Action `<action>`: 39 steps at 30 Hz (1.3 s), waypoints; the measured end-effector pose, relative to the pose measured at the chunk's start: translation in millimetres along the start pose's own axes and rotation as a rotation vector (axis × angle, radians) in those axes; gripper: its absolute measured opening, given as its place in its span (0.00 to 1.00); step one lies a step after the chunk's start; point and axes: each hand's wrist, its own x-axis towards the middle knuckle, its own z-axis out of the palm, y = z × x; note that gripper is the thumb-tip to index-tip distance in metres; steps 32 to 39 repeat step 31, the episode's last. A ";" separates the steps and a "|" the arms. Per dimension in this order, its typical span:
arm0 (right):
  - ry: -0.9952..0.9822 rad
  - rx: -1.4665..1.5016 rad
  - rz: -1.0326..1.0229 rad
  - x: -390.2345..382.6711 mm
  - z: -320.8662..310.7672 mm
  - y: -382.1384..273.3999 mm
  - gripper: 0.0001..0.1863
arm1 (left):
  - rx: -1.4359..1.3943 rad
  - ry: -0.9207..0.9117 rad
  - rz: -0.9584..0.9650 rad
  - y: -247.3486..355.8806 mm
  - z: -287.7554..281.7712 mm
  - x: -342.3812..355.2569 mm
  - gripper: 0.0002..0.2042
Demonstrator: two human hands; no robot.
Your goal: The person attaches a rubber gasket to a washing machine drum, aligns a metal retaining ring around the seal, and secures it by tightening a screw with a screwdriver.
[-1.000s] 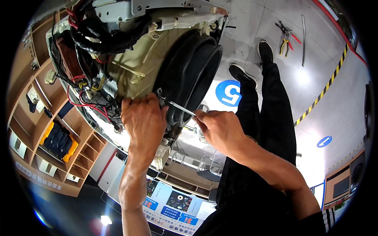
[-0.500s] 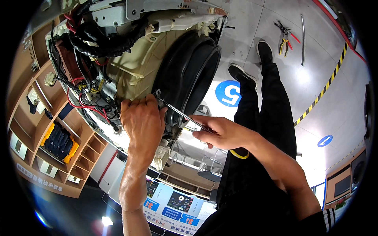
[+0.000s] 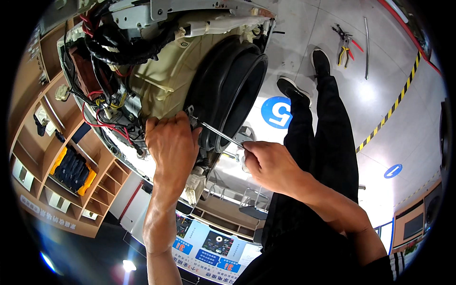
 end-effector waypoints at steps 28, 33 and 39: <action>-0.322 0.708 0.307 6.8 -5.1 8.7 0.14 | -0.034 0.049 0.023 -0.3 -1.0 1.2 0.16; -0.412 0.940 0.468 12.0 -8.2 8.6 0.16 | -0.015 -0.001 -0.016 0.8 -1.1 1.4 0.14; -0.412 0.940 0.468 12.0 -8.2 8.6 0.16 | -0.015 -0.001 -0.016 0.8 -1.1 1.4 0.14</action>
